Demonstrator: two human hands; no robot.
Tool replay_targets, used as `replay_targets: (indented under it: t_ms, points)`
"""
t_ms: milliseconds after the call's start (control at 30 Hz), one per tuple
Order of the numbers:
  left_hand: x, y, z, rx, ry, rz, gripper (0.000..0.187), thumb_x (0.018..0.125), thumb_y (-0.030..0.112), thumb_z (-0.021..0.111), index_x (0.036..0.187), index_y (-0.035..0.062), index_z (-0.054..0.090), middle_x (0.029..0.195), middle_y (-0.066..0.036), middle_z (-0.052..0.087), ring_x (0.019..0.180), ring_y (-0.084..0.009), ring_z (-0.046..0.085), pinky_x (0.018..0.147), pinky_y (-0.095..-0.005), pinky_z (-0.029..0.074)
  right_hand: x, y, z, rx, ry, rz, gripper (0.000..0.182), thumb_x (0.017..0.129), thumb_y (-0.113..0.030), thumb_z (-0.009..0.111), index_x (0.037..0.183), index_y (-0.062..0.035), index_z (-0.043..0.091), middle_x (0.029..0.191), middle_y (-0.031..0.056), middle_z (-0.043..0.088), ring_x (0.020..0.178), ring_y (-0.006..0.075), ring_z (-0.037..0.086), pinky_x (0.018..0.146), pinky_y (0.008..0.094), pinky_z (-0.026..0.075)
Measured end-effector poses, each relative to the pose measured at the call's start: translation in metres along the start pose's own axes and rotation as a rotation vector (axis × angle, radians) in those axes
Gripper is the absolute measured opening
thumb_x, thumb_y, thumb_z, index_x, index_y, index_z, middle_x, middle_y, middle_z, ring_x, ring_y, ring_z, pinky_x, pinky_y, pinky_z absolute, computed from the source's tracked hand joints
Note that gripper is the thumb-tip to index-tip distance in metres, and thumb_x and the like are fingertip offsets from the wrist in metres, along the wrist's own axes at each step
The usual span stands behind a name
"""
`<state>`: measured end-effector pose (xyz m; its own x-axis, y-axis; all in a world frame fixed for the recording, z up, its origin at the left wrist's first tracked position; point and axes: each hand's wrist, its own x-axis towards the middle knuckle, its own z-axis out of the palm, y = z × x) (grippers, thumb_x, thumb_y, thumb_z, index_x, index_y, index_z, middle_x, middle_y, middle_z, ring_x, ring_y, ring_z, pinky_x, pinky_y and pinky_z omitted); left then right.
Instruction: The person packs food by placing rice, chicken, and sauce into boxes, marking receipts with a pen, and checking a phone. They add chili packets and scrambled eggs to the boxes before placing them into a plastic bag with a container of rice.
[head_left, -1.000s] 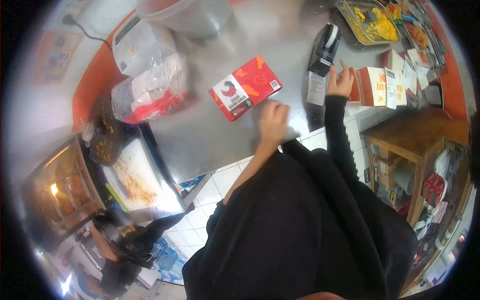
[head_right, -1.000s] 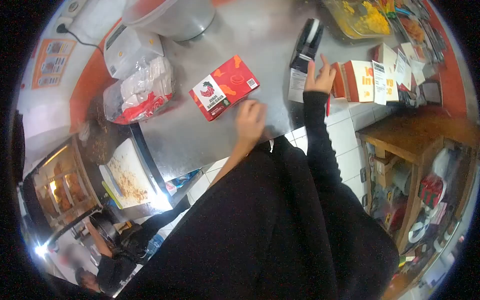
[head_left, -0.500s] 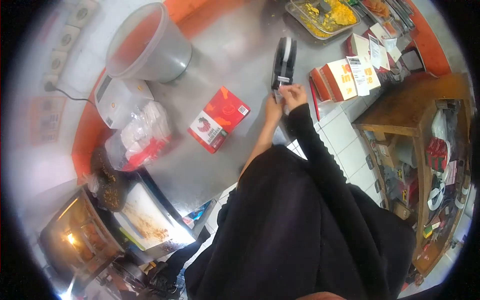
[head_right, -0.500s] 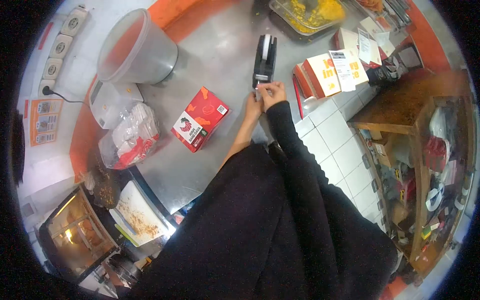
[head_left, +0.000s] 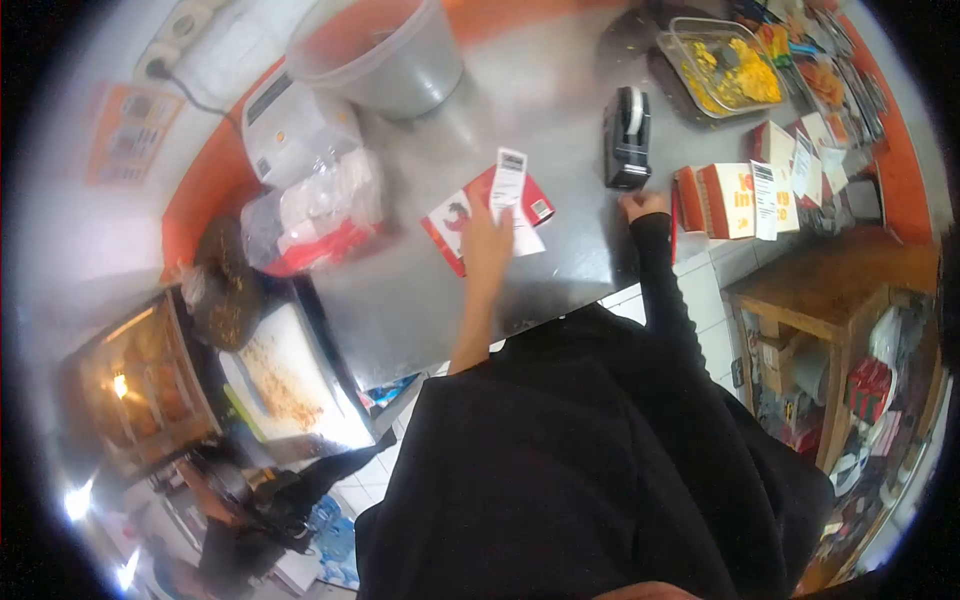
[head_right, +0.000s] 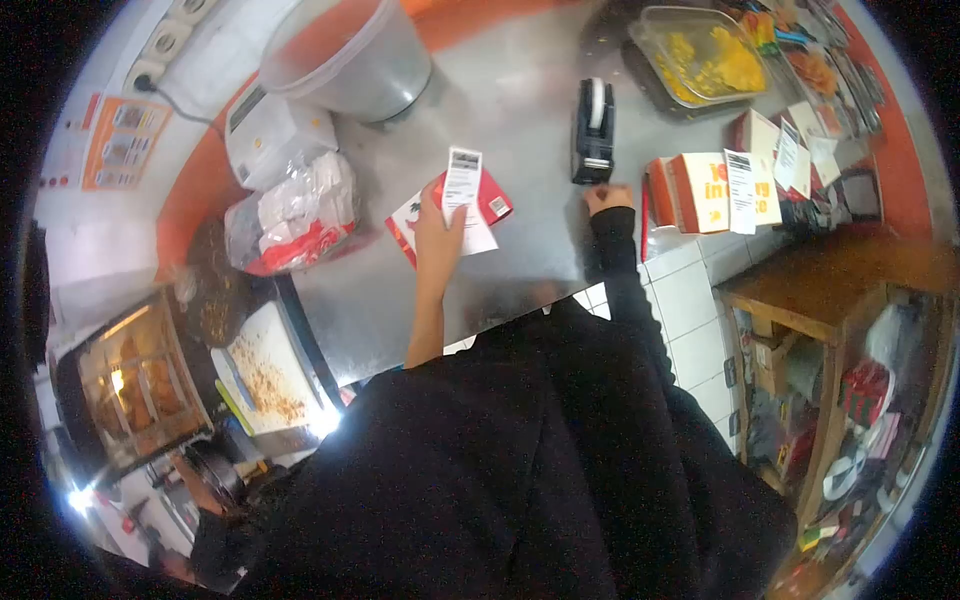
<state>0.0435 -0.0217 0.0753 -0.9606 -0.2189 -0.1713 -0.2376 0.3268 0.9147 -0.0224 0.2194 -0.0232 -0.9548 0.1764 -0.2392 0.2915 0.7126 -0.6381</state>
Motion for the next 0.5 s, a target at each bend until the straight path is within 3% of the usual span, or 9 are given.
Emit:
replay_targets:
  t_ms: [33, 100, 167, 233, 300, 333, 400, 433, 500]
  points:
    - [-0.002, -0.023, -0.008, 0.207, 0.094, -0.086, 0.055, 0.072, 0.016, 0.058, 0.118, 0.0047, 0.03, 0.094, -0.017, 0.056, 0.088, -0.0274, 0.054, 0.072, -0.0349, 0.042, 0.012, 0.03, 0.022, 0.101, 0.0, -0.057, 0.017, 0.065, -0.019, 0.06, 0.068, -0.002, 0.06, 0.076, 0.0168, 0.051, 0.079, 0.0295, 0.052, 0.07, 0.0353, 0.042]
    - [0.0, -0.036, -0.018, 0.406, 0.218, -0.18, 0.058, 0.071, 0.016, 0.059, 0.119, 0.0067, 0.029, 0.092, -0.018, 0.057, 0.088, -0.0302, 0.054, 0.072, -0.0378, 0.042, -0.005, -0.013, 0.035, 0.508, 0.052, -0.039, 0.016, 0.065, -0.019, 0.06, 0.07, -0.0031, 0.059, 0.073, 0.0173, 0.051, 0.078, 0.0301, 0.051, 0.071, 0.037, 0.041]
    - [-0.016, -0.031, -0.016, 0.444, 0.417, -0.048, 0.067, 0.067, 0.016, 0.063, 0.122, 0.0083, 0.026, 0.098, -0.015, 0.053, 0.091, -0.0278, 0.051, 0.07, -0.0378, 0.041, -0.021, -0.071, 0.038, 0.283, 0.196, -0.612, 0.019, 0.067, -0.022, 0.059, 0.074, -0.0038, 0.058, 0.077, 0.0181, 0.05, 0.078, 0.0298, 0.049, 0.07, 0.0393, 0.04]
    - [-0.021, -0.014, -0.017, 0.468, 0.416, -0.101, 0.07, 0.063, 0.017, 0.066, 0.121, 0.0106, 0.028, 0.103, -0.014, 0.046, 0.096, -0.0296, 0.046, 0.074, -0.038, 0.038, -0.033, -0.129, 0.034, 0.179, -0.157, -0.787, 0.021, 0.069, -0.026, 0.056, 0.076, -0.0056, 0.058, 0.087, 0.0197, 0.047, 0.077, 0.0291, 0.047, 0.068, 0.0397, 0.04]
    - [-0.019, -0.017, -0.013, 0.659, 0.421, -0.054, 0.067, 0.061, 0.016, 0.067, 0.12, 0.0169, 0.034, 0.103, -0.011, 0.045, 0.101, -0.0287, 0.04, 0.08, -0.0395, 0.033, -0.023, -0.145, 0.07, -0.064, -0.354, -0.808, 0.025, 0.068, -0.031, 0.056, 0.077, -0.0085, 0.059, 0.085, 0.0192, 0.048, 0.082, 0.0291, 0.048, 0.068, 0.0378, 0.04]
    - [-0.019, -0.02, -0.011, 0.663, 0.411, -0.05, 0.067, 0.061, 0.016, 0.067, 0.12, 0.0169, 0.034, 0.103, -0.011, 0.045, 0.101, -0.0287, 0.04, 0.08, -0.0395, 0.033, -0.026, -0.15, 0.078, -0.061, -0.35, -0.798, 0.025, 0.068, -0.031, 0.056, 0.077, -0.0085, 0.059, 0.085, 0.0192, 0.048, 0.082, 0.0291, 0.048, 0.068, 0.0378, 0.04]
    - [-0.017, -0.029, -0.009, 0.776, 0.433, 0.104, 0.058, 0.063, 0.015, 0.064, 0.116, 0.0224, 0.042, 0.104, -0.008, 0.046, 0.102, -0.026, 0.038, 0.08, -0.0394, 0.03, -0.027, -0.161, 0.09, -0.531, -0.167, -0.609, 0.022, 0.062, -0.031, 0.059, 0.07, -0.0105, 0.06, 0.071, 0.0155, 0.053, 0.078, 0.0267, 0.052, 0.062, 0.0361, 0.042]
    - [-0.014, -0.034, -0.01, 0.78, 0.424, 0.121, 0.058, 0.063, 0.015, 0.064, 0.116, 0.0224, 0.042, 0.104, -0.008, 0.046, 0.102, -0.026, 0.038, 0.08, -0.0394, 0.03, -0.026, -0.175, 0.078, -0.524, -0.155, -0.596, 0.022, 0.062, -0.031, 0.059, 0.07, -0.0105, 0.06, 0.071, 0.0155, 0.053, 0.078, 0.0267, 0.052, 0.062, 0.0361, 0.042]
    - [-0.014, -0.046, -0.011, 1.081, 0.428, 0.374, 0.046, 0.067, 0.018, 0.061, 0.112, 0.0243, 0.048, 0.108, -0.005, 0.045, 0.101, -0.0252, 0.039, 0.076, -0.0398, 0.033, -0.022, -0.19, 0.049, -0.675, -0.407, -0.652, 0.033, 0.06, -0.038, 0.061, 0.072, -0.0074, 0.059, 0.087, 0.0156, 0.055, 0.077, 0.0298, 0.055, 0.06, 0.039, 0.044]
